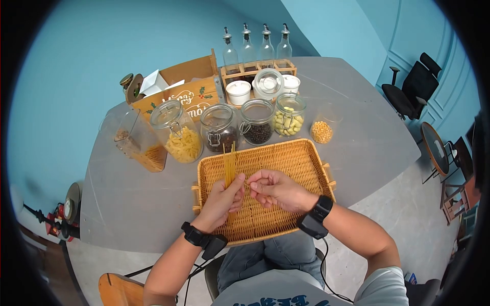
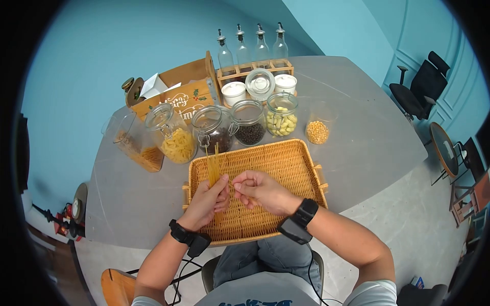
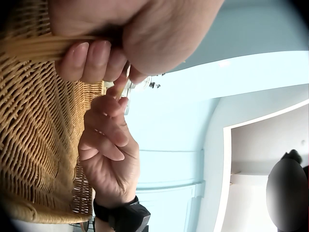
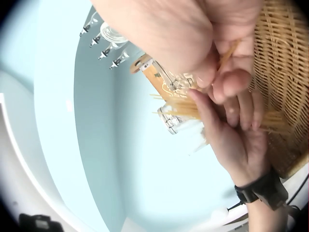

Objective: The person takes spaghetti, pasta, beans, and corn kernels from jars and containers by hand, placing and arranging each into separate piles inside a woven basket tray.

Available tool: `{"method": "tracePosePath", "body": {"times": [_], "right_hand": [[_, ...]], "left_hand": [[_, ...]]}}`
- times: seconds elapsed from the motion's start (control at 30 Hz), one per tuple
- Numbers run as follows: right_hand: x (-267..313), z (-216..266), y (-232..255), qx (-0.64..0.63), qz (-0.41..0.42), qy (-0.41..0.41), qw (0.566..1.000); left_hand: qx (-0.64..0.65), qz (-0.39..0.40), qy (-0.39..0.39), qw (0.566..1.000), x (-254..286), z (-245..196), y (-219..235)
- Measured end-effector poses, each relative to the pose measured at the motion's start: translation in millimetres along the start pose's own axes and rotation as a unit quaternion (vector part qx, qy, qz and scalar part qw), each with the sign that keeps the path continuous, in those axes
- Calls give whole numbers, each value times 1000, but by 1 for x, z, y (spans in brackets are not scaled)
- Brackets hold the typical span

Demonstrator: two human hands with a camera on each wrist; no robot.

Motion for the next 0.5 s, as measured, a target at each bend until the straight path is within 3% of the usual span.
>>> {"method": "tracePosePath", "body": {"times": [0.1,0.2,0.27,0.4,0.5], "right_hand": [[-3,-8,-19,-25,-38,22,999],[-3,-5,-43,11,-74,58,995],[-2,3,-54,99,-76,123,985],[1,6,-58,194,-93,131,968],[-11,2,-42,197,-161,203,945]], "left_hand": [[46,-21,0,999,1,-3,-3],[-6,-64,-49,997,5,-13,-5],[-4,-101,-61,993,4,-13,4],[30,-147,-80,986,1,-11,21],[84,-164,-107,977,2,-29,21]]}}
Point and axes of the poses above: each hand's wrist, its own x-axis away from the middle knuckle, its own y-axis out of the back of the hand, z = x × y, the point moved 5 cm from there along -x, towards the middle knuckle, and after that the axes turned 11 degrees about -z, right-handed, at the moved point
